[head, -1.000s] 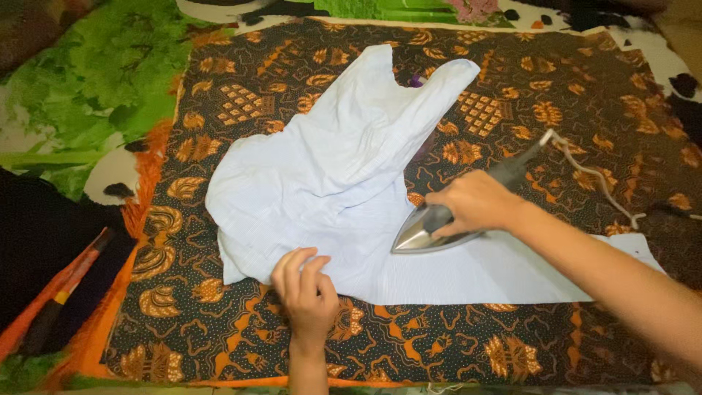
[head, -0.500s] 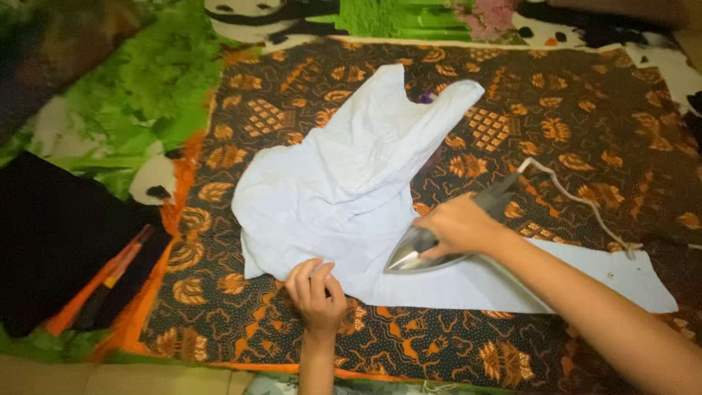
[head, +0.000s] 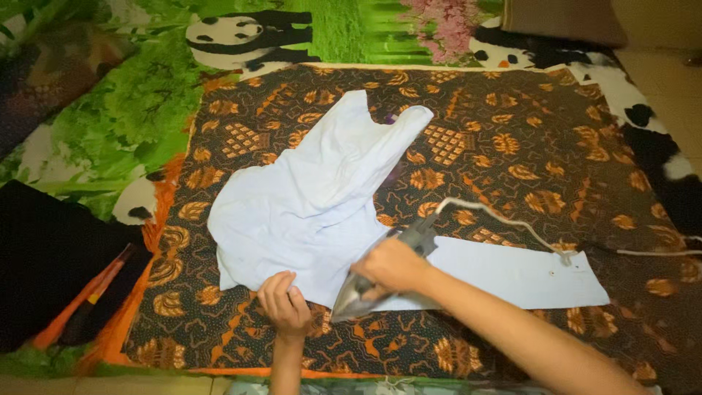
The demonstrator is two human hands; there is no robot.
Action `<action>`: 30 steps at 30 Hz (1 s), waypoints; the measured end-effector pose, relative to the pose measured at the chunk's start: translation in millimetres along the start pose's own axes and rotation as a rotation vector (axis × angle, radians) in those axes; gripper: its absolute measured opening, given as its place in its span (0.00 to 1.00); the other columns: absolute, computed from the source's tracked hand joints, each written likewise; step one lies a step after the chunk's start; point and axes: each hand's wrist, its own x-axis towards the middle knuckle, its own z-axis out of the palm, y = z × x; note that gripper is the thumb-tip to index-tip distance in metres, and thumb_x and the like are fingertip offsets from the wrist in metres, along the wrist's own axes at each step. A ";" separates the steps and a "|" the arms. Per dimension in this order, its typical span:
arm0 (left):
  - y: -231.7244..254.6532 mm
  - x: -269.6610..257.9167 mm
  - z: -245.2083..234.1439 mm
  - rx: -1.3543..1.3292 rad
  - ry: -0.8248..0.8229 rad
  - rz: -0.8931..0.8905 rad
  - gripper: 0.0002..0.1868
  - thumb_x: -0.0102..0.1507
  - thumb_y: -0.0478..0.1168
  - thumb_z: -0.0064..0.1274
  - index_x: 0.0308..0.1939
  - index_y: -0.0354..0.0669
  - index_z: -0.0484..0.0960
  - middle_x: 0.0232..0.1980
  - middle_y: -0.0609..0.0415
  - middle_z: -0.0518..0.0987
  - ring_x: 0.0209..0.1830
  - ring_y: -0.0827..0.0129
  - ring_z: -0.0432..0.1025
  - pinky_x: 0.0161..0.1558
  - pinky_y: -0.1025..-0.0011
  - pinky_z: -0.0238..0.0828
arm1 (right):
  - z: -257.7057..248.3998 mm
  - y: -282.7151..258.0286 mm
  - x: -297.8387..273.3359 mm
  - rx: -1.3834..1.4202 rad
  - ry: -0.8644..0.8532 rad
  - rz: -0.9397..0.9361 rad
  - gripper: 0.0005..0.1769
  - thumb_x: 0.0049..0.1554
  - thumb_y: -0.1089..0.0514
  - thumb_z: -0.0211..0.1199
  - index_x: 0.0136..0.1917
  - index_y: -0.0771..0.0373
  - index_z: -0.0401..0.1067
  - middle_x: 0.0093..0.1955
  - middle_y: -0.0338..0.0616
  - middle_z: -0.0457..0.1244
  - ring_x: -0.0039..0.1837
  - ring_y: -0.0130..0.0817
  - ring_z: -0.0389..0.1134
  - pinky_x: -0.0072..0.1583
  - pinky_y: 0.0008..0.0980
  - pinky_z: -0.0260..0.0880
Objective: The person irons a blue shirt on a bed, using a spray bottle to mist the fabric and an iron to press the sleeves and the torso.
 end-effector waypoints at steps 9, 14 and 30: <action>30.6 30.1 -6.3 0.028 -0.039 -0.043 0.10 0.68 0.32 0.43 0.51 0.33 0.76 0.54 0.43 0.76 0.57 0.50 0.67 0.62 0.53 0.64 | -0.3 15.8 -38.8 0.084 -0.001 0.319 0.30 0.41 0.37 0.73 0.53 0.52 0.78 0.32 0.47 0.69 0.34 0.45 0.72 0.38 0.46 0.73; 63.2 37.0 21.4 -0.097 -0.046 -0.129 0.10 0.69 0.33 0.43 0.53 0.32 0.74 0.55 0.43 0.75 0.59 0.51 0.67 0.64 0.57 0.65 | 28.5 -28.9 -98.3 0.016 0.021 0.425 0.29 0.47 0.33 0.72 0.51 0.56 0.77 0.30 0.45 0.68 0.31 0.42 0.71 0.35 0.41 0.72; 100.9 53.6 36.3 -0.537 -0.105 -0.507 0.13 0.72 0.33 0.35 0.56 0.30 0.71 0.56 0.42 0.75 0.54 0.59 0.73 0.58 0.63 0.74 | 24.8 -19.4 -129.1 -0.020 0.101 0.679 0.33 0.45 0.27 0.70 0.49 0.55 0.78 0.27 0.44 0.68 0.30 0.41 0.71 0.34 0.42 0.71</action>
